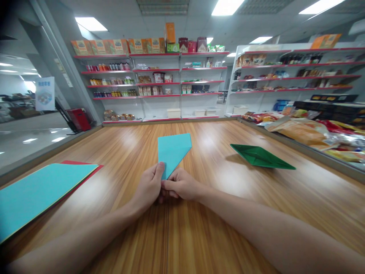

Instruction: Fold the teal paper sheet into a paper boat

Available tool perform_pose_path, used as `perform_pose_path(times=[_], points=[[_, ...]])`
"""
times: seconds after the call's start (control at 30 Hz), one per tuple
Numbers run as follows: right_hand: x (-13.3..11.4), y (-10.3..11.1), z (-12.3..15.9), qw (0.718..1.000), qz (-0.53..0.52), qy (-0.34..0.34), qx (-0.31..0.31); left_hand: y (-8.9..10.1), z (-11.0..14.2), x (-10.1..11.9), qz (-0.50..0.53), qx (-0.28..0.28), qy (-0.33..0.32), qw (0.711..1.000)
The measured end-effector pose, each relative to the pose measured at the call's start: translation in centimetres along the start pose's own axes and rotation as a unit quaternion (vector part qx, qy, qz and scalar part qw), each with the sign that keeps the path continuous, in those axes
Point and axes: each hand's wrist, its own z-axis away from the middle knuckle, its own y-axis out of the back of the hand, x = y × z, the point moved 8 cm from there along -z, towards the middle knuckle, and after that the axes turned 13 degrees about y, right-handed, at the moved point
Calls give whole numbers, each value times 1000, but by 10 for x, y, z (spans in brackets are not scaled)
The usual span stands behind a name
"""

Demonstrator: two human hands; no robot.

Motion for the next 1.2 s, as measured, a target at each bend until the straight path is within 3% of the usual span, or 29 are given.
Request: perform_pose_path(times=[0.17,0.3,0.5,0.63,0.87,1.07,1.2], points=[[5,-1,3,999,-50,-8,-20,1,0,0,-4,-9,5,1000],[5,-2,3,996,-85,-15,-18,-5,0,0,12,-56,25,998],[3,25,-1,984,-141,-6,112,-18,4,1,54,-159,62,984],[4,30,-1,973,-181,-21,142,-24,6,0,88,-212,78,970],[2,19,-1,964,-223,-36,143,-26,4,3,150,-224,76,960],[-2,45,-2,953,-221,-4,208,-26,7,5,192,-226,75,952],[-1,43,1,955,-206,-8,212,-34,8,-1,200,-270,117,934]])
